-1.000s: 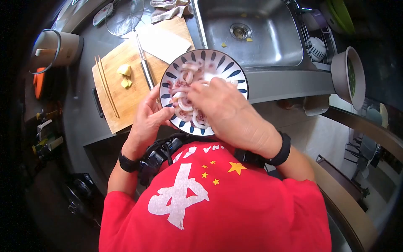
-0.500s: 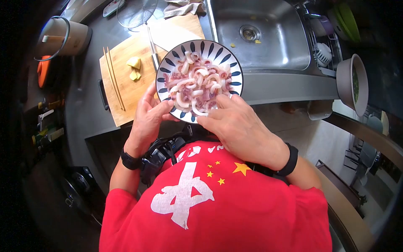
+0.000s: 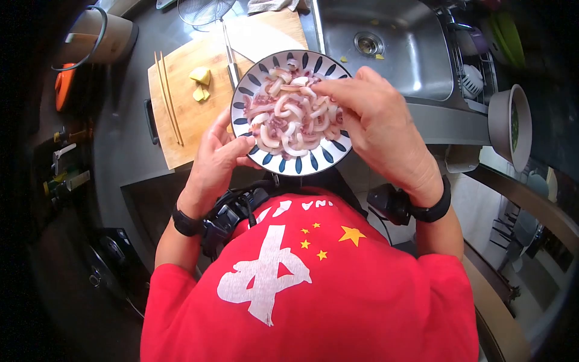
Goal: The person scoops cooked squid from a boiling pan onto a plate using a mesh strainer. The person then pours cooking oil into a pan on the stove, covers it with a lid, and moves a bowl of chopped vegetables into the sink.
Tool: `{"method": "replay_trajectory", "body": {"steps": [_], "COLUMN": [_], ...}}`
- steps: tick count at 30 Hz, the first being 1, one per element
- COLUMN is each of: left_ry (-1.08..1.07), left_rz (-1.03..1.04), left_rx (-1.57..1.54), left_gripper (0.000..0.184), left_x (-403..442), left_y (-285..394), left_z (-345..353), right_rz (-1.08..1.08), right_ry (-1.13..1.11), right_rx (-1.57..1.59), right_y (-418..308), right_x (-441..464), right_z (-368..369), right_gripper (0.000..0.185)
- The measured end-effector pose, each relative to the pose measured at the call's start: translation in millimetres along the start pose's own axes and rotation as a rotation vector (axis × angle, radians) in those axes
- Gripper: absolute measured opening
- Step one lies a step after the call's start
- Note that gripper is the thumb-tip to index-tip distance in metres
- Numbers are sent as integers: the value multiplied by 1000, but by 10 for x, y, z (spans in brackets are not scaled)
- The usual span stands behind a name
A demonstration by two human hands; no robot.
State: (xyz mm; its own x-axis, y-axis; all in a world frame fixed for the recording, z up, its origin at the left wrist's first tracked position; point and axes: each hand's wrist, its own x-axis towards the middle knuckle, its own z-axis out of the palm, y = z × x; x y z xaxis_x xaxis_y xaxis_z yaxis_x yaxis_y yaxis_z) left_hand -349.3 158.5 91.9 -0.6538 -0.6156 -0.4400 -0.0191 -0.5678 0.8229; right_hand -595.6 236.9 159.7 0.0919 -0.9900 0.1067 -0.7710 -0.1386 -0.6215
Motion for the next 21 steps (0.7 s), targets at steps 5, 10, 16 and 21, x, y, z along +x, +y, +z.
{"method": "replay_trajectory", "body": {"steps": [5,10,16,21], "left_ry": [-5,20,33,58], "left_rz": [49,50,58,81], "left_rx": [-37,17,-64,-90], "left_gripper": [59,61,60,60], "left_x": [-9,-41,-79,-101], "left_y": [43,41,10,5], "left_z": [18,-12,-134,-30], "right_rz": [-170,-401,-322,-273], "right_ry": [8,-150,-197,-48], "right_rx": [-93,-250,-299,-260], "right_y": [-142,-284,-178,-12], "right_x": [97,111,64,38], "right_z": [190,517,195,42], "right_gripper": [33,27,22,27]}}
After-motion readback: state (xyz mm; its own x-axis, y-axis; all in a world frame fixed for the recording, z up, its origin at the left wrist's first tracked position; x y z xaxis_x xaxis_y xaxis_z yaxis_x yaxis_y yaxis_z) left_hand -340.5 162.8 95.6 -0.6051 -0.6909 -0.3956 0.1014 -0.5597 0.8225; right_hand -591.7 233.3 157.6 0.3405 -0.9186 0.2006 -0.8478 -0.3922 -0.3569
